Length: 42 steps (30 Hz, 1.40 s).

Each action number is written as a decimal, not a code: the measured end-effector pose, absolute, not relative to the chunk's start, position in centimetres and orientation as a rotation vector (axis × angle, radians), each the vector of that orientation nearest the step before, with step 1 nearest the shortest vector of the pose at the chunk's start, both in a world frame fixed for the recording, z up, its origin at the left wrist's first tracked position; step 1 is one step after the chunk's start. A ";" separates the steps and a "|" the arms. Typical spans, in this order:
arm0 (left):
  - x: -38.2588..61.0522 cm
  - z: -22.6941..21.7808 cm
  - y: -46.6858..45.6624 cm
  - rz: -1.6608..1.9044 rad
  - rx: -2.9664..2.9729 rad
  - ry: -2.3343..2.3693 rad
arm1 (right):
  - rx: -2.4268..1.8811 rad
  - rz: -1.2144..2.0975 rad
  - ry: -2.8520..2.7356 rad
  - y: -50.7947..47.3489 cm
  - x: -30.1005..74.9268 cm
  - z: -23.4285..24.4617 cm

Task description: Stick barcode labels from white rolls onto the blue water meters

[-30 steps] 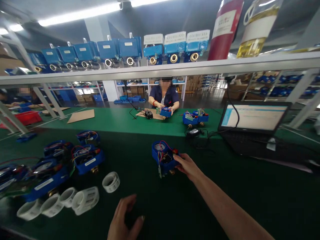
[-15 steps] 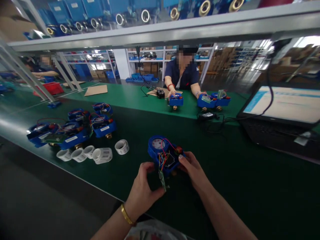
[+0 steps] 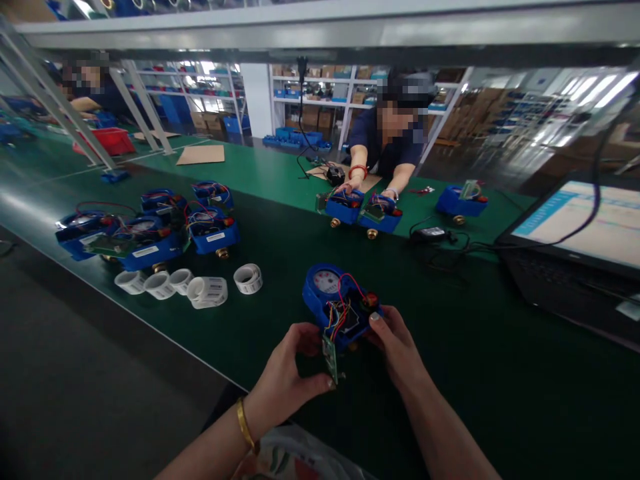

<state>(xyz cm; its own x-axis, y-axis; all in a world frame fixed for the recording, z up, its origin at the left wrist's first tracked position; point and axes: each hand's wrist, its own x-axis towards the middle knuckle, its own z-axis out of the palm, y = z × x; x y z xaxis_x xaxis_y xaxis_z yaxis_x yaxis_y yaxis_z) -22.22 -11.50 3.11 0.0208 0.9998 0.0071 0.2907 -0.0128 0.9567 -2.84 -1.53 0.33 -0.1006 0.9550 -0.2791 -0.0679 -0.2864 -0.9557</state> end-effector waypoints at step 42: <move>-20.1 6.2 -13.1 1.439 1.833 1.887 | -1.152 1.453 -1.012 -2.4 -3.9 0.5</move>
<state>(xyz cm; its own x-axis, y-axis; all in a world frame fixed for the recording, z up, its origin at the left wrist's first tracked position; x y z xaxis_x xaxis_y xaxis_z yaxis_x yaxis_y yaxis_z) -20.09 -13.12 6.17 -0.2466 0.8337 0.4941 0.6971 -0.2016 0.6881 -3.94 -2.37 0.45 -0.0652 0.9853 -0.1579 -0.1933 -0.1677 -0.9667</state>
